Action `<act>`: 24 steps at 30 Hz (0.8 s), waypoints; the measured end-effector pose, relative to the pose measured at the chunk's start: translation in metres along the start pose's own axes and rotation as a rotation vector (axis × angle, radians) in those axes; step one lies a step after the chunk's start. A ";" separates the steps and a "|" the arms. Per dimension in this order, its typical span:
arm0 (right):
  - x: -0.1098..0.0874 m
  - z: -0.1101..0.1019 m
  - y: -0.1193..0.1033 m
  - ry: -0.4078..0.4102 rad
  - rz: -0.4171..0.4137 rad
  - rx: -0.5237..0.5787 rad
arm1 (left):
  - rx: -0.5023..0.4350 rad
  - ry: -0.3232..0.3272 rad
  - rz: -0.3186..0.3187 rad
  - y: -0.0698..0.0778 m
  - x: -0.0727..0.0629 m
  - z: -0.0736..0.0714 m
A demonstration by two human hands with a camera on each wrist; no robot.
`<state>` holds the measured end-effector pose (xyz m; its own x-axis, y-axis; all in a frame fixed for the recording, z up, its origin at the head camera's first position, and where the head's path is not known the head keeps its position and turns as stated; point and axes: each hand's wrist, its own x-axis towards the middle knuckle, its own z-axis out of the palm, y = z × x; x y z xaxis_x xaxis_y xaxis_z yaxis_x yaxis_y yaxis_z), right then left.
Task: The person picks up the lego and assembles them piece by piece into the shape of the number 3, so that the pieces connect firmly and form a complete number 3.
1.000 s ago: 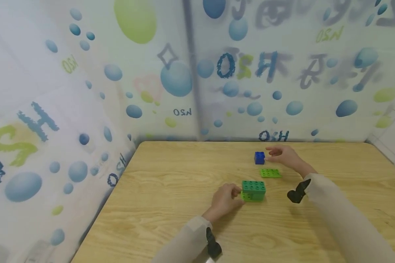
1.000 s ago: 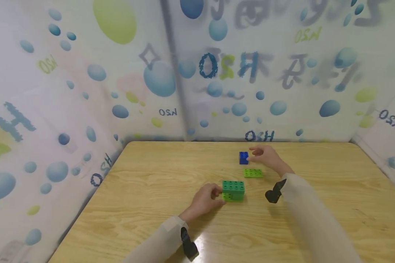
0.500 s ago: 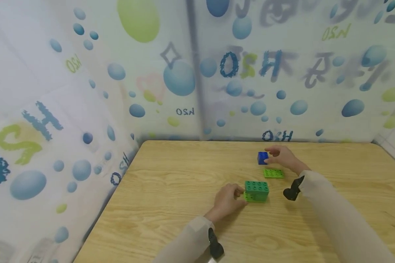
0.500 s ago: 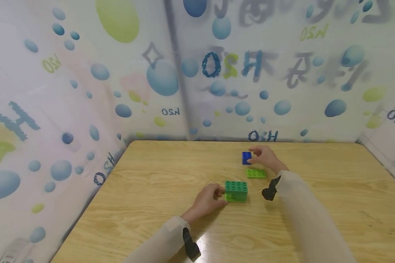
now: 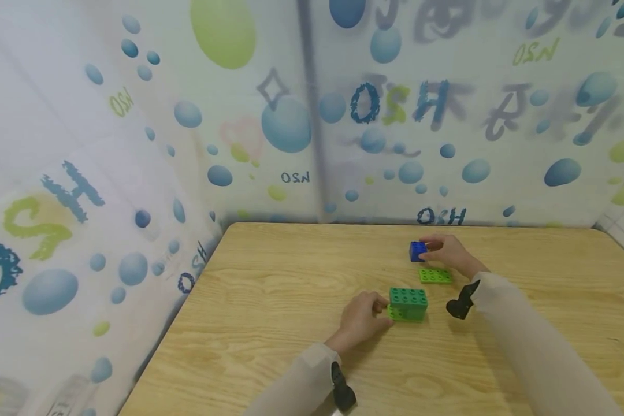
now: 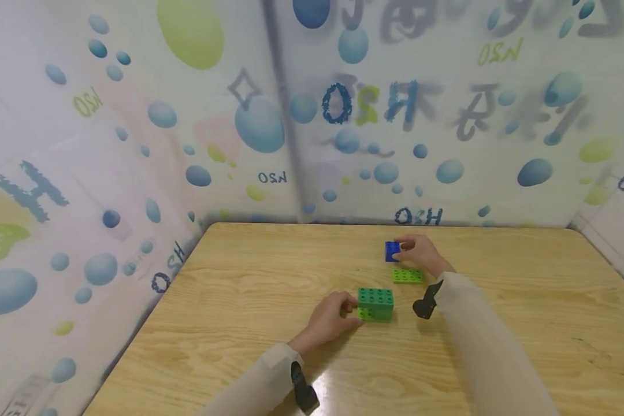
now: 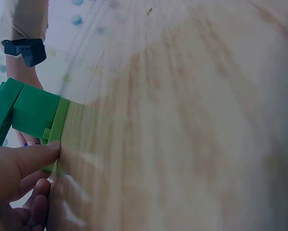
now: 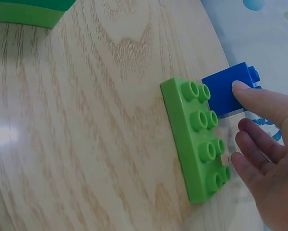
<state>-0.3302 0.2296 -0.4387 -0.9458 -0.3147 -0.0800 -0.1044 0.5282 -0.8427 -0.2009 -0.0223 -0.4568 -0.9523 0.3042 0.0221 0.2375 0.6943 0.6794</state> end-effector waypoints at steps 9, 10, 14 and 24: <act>0.000 0.003 -0.002 0.034 0.023 -0.003 | 0.003 0.009 -0.004 0.001 -0.001 0.002; 0.000 0.003 -0.001 0.040 0.027 0.002 | 0.007 0.011 -0.002 0.001 -0.002 0.002; -0.001 0.003 -0.001 0.060 0.026 -0.001 | 0.011 0.015 0.004 0.001 -0.002 0.003; -0.008 -0.001 -0.020 0.076 -0.020 -0.015 | -0.014 0.007 -0.004 0.000 0.000 0.001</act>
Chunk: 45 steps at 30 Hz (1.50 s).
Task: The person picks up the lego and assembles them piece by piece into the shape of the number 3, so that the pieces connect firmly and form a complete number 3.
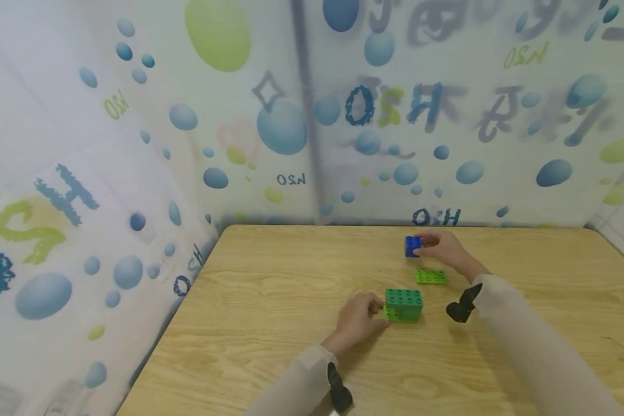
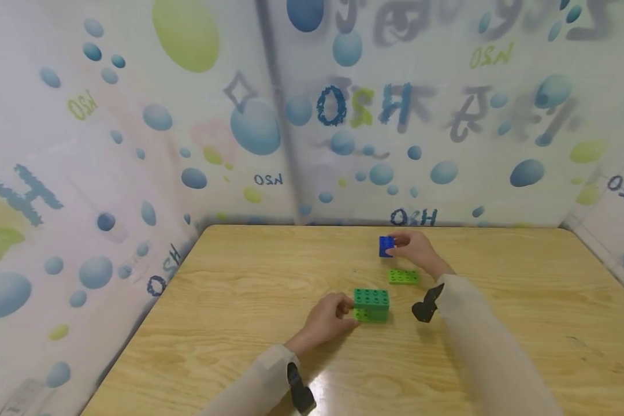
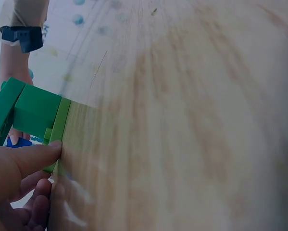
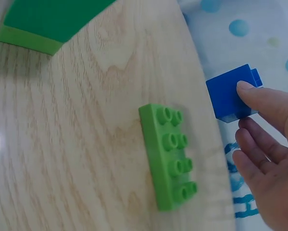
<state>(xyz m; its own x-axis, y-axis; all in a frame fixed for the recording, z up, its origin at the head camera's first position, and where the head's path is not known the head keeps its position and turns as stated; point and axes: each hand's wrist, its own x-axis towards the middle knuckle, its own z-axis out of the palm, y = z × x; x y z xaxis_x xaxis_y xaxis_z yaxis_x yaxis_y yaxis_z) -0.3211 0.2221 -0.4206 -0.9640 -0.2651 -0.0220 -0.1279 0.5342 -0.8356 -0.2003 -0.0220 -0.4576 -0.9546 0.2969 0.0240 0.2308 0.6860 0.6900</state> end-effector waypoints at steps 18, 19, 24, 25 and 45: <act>-0.033 -0.004 -0.039 -0.025 -0.186 0.002 | 0.004 0.011 0.013 -0.001 0.003 0.001; -0.035 -0.003 -0.041 -0.027 -0.199 -0.002 | 0.005 0.014 0.016 -0.001 0.003 0.001; -0.045 -0.001 -0.045 -0.035 -0.231 -0.028 | -0.002 0.014 0.012 0.001 0.001 -0.001; -0.048 -0.001 -0.045 -0.036 -0.233 -0.029 | -0.005 0.014 0.014 0.002 0.000 -0.001; -0.085 0.009 -0.053 -0.049 -0.286 -0.055 | 0.007 0.032 0.034 0.001 -0.001 0.001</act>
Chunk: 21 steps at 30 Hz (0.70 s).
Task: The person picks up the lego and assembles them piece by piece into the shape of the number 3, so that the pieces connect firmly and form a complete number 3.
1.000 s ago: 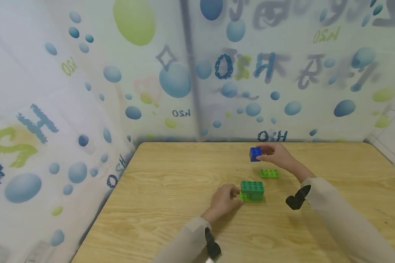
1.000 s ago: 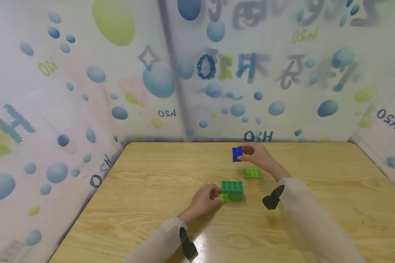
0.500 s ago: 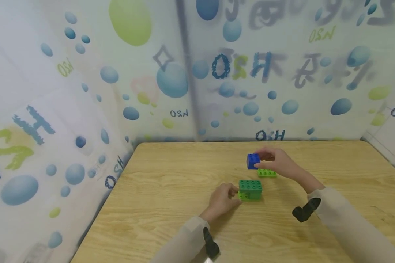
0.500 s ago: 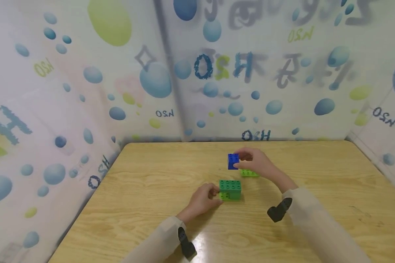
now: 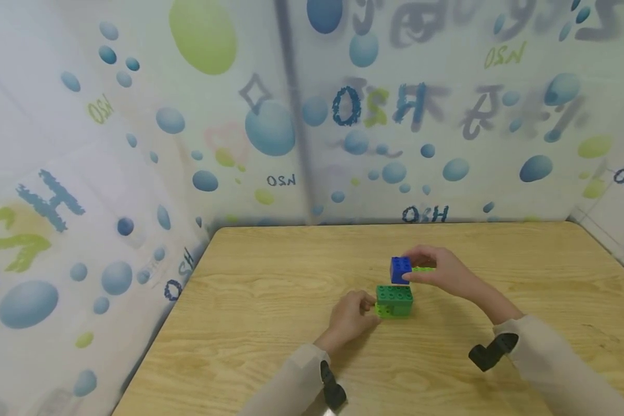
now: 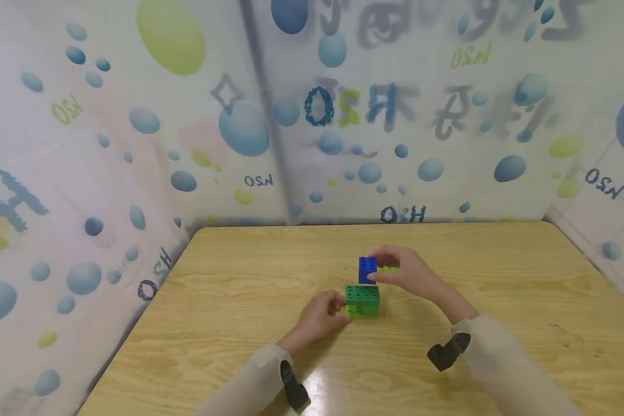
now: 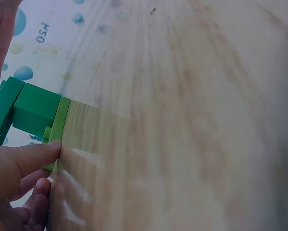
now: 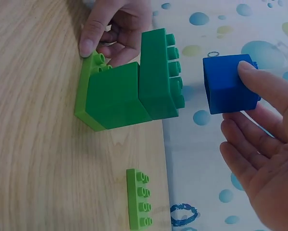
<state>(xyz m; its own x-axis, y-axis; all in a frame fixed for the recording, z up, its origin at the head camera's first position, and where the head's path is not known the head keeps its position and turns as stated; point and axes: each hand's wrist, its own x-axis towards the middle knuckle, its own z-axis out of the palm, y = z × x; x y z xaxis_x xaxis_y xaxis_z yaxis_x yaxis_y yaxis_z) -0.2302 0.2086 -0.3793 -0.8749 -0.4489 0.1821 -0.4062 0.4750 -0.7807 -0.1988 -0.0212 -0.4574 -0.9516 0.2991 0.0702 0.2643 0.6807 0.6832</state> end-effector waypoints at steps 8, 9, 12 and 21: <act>-0.011 0.004 0.005 -0.003 0.026 0.043 | -0.013 -0.012 -0.008 0.000 0.001 0.000; -0.013 0.005 0.006 -0.004 0.026 0.047 | -0.012 -0.010 -0.003 0.000 0.001 0.001; -0.016 0.007 0.010 -0.004 0.030 0.044 | -0.014 -0.008 -0.004 -0.001 0.002 0.001; -0.022 0.014 0.013 0.021 0.042 0.058 | -0.018 -0.010 -0.006 -0.002 0.001 0.001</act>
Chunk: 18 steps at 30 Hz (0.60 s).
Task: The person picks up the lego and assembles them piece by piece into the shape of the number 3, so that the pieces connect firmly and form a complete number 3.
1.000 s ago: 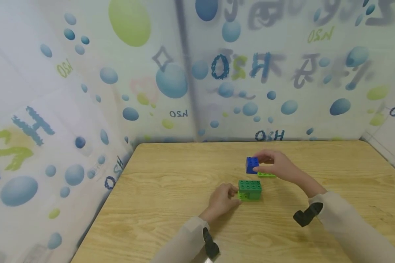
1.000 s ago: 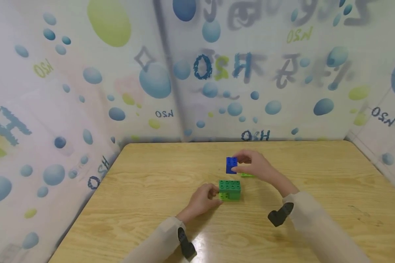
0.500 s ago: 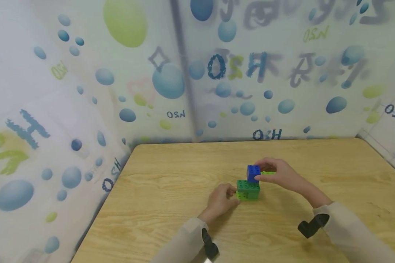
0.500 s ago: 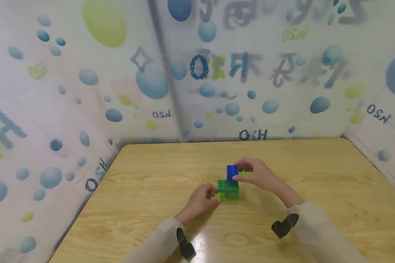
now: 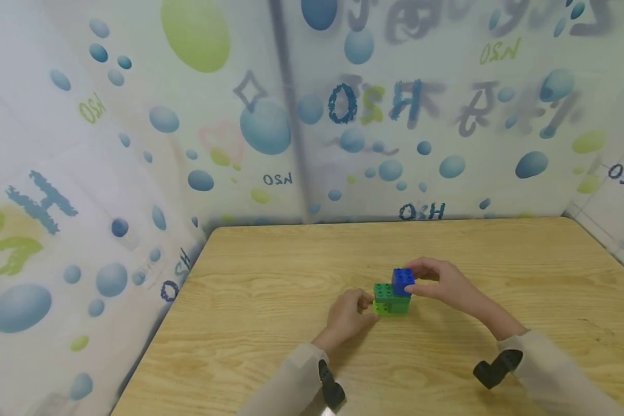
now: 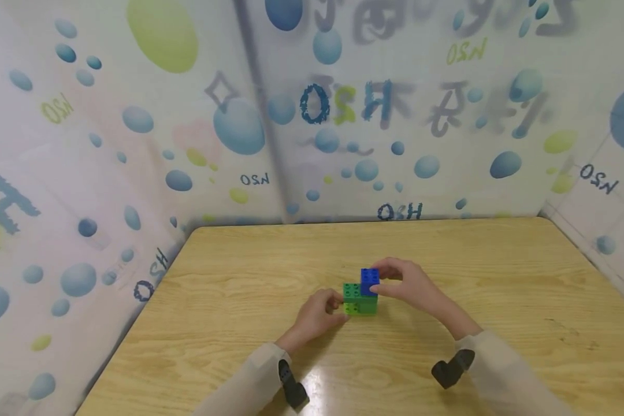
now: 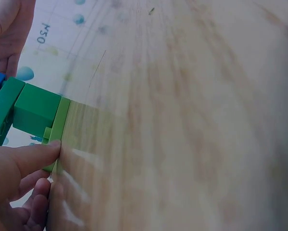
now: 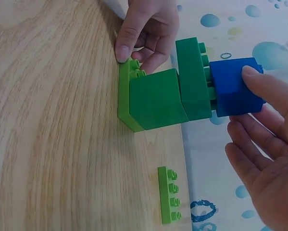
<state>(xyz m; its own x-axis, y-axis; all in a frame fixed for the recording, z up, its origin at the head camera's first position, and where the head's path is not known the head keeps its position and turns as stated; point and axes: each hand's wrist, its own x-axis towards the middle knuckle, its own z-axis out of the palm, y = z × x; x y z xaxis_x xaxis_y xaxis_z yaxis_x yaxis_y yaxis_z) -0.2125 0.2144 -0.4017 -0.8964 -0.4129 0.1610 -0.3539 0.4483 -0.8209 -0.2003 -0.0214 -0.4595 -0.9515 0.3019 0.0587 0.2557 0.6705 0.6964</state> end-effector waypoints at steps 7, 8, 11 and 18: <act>-0.002 0.001 -0.001 0.002 -0.023 0.003 | 0.011 0.001 0.006 0.001 0.000 0.000; -0.002 0.001 -0.001 0.002 -0.026 0.003 | 0.013 0.002 0.007 0.001 0.000 0.000; -0.001 0.000 0.001 -0.002 -0.027 0.002 | 0.011 0.003 0.004 0.002 0.000 0.000; 0.003 -0.002 0.001 -0.021 -0.050 -0.019 | 0.008 -0.004 -0.006 0.002 0.000 -0.001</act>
<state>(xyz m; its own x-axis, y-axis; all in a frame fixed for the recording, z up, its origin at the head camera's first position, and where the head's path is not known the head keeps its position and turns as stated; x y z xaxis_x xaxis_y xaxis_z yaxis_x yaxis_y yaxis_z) -0.2161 0.2147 -0.4009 -0.8719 -0.4517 0.1894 -0.4028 0.4414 -0.8018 -0.2004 -0.0210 -0.4576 -0.9525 0.3001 0.0517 0.2511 0.6780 0.6908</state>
